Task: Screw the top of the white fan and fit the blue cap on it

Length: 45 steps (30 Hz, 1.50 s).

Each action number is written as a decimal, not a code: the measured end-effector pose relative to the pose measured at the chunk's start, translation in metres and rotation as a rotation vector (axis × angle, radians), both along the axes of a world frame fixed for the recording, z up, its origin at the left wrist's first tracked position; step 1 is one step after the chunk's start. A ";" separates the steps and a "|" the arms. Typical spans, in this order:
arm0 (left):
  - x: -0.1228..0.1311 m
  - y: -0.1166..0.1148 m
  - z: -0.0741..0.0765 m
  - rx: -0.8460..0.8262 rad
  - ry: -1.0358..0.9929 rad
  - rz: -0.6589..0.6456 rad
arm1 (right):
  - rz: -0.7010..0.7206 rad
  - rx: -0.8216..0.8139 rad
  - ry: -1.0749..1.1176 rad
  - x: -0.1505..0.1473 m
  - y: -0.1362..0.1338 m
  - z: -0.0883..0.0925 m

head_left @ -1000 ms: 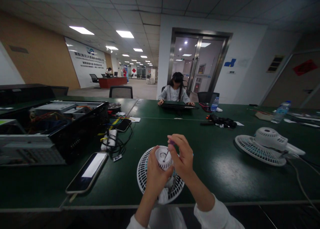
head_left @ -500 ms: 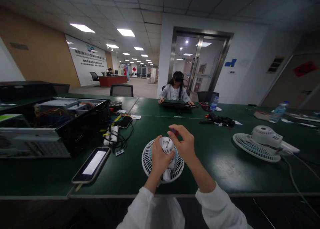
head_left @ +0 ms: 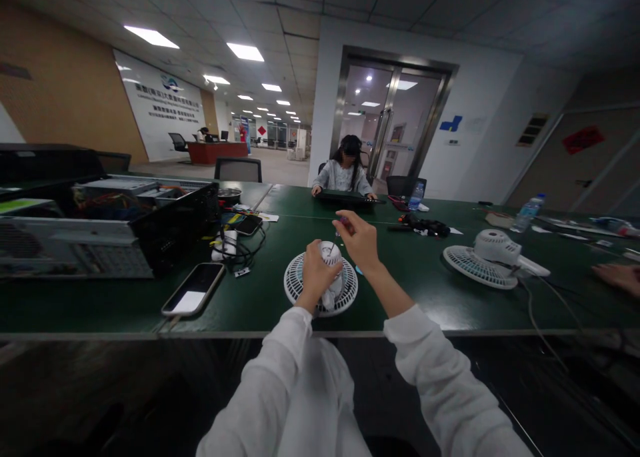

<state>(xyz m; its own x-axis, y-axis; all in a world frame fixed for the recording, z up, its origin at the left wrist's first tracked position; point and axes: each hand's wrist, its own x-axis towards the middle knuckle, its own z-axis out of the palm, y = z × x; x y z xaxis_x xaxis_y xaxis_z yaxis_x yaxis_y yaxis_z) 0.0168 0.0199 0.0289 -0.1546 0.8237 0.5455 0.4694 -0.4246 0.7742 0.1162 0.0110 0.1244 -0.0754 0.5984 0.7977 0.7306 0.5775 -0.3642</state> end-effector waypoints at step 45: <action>-0.002 -0.005 -0.007 0.041 -0.030 0.004 | 0.129 -0.716 -0.448 0.007 -0.014 0.080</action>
